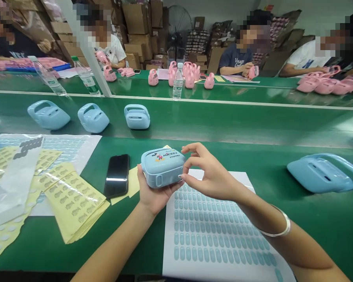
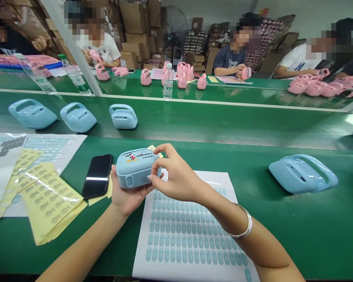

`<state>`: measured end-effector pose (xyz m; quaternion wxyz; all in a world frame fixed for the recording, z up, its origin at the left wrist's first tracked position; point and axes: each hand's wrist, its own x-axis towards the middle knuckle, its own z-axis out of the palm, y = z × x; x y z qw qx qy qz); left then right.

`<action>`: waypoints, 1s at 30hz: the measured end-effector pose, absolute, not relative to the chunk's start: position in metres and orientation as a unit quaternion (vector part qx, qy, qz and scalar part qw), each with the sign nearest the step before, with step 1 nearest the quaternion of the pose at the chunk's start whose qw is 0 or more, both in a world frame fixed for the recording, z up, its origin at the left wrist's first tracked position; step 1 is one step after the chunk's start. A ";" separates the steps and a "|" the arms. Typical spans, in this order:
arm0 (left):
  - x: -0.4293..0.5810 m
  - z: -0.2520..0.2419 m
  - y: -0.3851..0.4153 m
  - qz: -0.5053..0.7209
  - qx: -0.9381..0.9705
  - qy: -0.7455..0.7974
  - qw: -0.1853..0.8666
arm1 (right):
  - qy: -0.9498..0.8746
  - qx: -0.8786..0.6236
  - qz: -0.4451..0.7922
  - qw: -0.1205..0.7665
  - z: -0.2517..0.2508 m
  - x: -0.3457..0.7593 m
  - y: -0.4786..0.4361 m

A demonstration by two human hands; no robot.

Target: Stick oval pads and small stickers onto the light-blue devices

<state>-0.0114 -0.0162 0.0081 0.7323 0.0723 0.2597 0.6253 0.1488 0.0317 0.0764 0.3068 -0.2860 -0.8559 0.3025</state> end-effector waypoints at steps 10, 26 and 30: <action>-0.012 0.011 -0.015 0.613 0.019 0.240 0.753 | -0.857 -0.277 0.321 0.294 0.068 0.140 0.041; -0.036 0.011 -0.011 0.654 0.039 0.156 0.739 | -0.853 -0.107 0.091 0.502 0.038 0.122 0.018; -0.068 0.021 -0.003 0.727 0.146 0.193 0.642 | -0.849 -0.190 0.258 0.419 0.049 0.106 0.055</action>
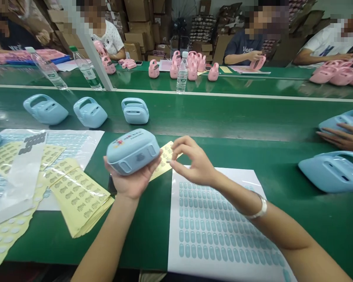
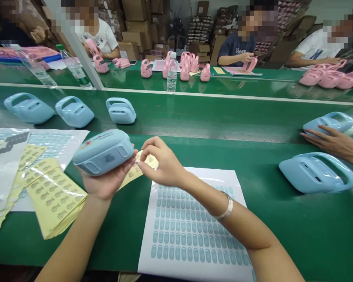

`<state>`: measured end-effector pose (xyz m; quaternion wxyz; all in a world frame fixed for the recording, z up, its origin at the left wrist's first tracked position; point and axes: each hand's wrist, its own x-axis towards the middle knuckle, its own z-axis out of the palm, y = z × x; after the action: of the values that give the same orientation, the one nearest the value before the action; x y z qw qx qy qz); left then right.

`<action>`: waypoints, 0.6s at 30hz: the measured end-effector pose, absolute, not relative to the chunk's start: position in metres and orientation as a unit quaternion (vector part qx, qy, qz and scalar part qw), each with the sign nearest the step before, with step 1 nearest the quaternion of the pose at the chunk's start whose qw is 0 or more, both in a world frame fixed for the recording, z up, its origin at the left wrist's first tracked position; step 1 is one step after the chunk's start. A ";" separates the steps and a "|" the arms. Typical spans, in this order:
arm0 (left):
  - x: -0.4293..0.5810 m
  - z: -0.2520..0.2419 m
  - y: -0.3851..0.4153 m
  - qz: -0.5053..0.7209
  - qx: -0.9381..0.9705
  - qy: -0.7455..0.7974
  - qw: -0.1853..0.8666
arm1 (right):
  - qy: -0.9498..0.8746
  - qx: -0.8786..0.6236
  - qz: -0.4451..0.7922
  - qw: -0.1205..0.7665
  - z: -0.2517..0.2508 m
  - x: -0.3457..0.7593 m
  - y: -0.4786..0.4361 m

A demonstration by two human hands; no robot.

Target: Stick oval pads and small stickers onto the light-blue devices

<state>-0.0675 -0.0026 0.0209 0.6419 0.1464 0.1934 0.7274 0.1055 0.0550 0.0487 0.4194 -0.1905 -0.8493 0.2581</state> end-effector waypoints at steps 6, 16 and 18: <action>-0.105 0.023 0.001 0.782 0.219 0.222 0.539 | -0.923 -0.227 0.303 0.071 0.030 0.035 0.109; -0.114 0.018 0.003 0.804 0.219 0.219 0.509 | -0.936 -0.230 0.257 -0.073 0.018 -0.007 0.117; -0.113 0.017 0.004 0.802 0.222 0.219 0.510 | -0.939 -0.247 0.234 -0.049 0.014 -0.007 0.112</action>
<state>-0.1127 0.0038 0.0175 0.5103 0.2219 0.2191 0.8015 -0.0073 0.1116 0.0136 -0.0490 -0.2472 -0.9389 0.2344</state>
